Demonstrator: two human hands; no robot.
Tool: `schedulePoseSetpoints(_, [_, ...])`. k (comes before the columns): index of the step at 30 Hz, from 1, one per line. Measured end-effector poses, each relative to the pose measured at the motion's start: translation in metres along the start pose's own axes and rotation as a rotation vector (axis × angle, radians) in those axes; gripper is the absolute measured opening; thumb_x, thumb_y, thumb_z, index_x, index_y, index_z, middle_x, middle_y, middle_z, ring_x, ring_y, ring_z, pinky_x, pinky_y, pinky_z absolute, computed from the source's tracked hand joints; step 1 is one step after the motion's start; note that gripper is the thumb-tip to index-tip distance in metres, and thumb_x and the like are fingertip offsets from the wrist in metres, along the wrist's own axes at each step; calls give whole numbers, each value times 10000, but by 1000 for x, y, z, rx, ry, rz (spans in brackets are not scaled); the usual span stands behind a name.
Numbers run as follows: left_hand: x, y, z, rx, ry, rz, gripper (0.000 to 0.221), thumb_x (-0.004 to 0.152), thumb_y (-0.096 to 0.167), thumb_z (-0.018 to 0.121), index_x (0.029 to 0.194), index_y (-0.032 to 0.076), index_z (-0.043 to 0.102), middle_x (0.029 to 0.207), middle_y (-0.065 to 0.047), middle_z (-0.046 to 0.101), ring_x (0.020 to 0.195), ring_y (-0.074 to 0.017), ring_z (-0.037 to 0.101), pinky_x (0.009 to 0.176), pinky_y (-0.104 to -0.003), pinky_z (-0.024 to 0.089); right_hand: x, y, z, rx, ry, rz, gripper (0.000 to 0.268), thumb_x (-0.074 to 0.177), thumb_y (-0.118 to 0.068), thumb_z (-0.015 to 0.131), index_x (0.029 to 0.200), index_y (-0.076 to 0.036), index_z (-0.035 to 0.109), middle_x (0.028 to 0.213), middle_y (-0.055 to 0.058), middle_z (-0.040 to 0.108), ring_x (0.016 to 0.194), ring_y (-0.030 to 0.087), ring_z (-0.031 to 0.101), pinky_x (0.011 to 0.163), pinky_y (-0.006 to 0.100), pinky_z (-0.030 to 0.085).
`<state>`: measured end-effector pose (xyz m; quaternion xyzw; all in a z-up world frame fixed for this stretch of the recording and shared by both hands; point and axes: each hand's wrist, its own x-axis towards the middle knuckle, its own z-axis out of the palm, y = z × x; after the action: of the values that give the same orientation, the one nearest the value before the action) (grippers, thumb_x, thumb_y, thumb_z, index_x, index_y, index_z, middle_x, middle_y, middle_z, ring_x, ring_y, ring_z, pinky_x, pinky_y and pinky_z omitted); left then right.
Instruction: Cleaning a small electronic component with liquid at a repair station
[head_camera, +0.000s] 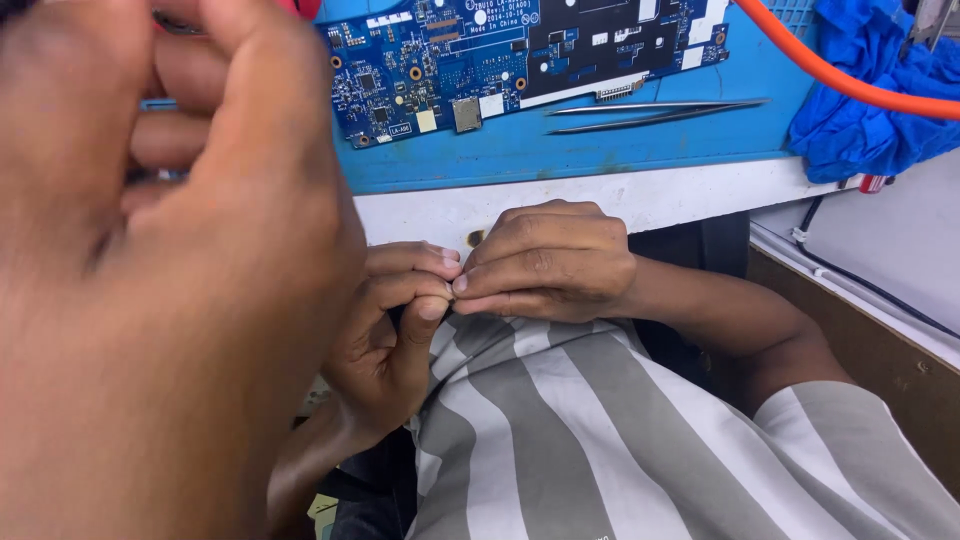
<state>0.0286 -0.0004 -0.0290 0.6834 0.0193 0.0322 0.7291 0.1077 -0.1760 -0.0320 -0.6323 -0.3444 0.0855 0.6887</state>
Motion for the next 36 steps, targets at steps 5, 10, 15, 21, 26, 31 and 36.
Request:
schedulePoseSetpoints(5, [4,1,2,7,21,45,260,1018,116,600,853,-68,680,906,-179,700,924,-377,752,895,-492,619,-4,1,1,-20,33,-12,162,861,2,805,1020,13,773,855,147,749,611,222,730,520,321,615])
schedulePoseSetpoints(10, [4,2,3,19,16,56,265,1022,120,604,847,-66,674,896,-180,695,912,-375,750,889,-502,618,1,-2,3,-16,65,-36,152,856,28,803,1005,35,774,821,154,740,600,248,729,527,336,616])
schedulePoseSetpoints(15, [5,21,8,143,8,-16,286,1057,158,506,901,-39,643,972,-182,686,977,-301,725,924,-398,632,-7,-6,-1,-196,0,-85,166,958,-37,770,1102,21,710,965,162,751,742,258,757,707,330,651])
schedulePoseSetpoints(21, [5,18,9,170,25,42,240,1043,127,535,894,-28,641,958,-169,689,964,-295,727,925,-394,630,-13,-1,-3,-211,-12,-121,207,953,-26,791,1140,13,709,976,164,744,759,257,751,708,322,657])
schedulePoseSetpoints(26, [96,48,-43,312,-8,-82,146,1168,103,564,1177,-15,650,1079,-82,687,941,-139,647,840,-272,538,-14,-3,-3,-248,-26,-123,189,963,-30,772,1133,21,709,983,169,748,786,267,758,718,334,648])
schedulePoseSetpoints(31, [130,71,-75,465,-36,-246,162,1311,98,610,1157,49,595,943,70,462,824,17,383,681,-181,318,-16,-1,-2,-287,-27,-126,167,964,-54,766,1114,7,727,965,156,755,796,247,758,711,320,639])
schedulePoseSetpoints(36, [133,80,-68,413,-7,-296,145,1235,95,574,1312,50,687,1064,57,646,964,10,563,791,-160,494,-17,1,-2,-256,-28,-110,169,966,-54,759,1119,11,727,970,162,750,795,251,757,719,315,633])
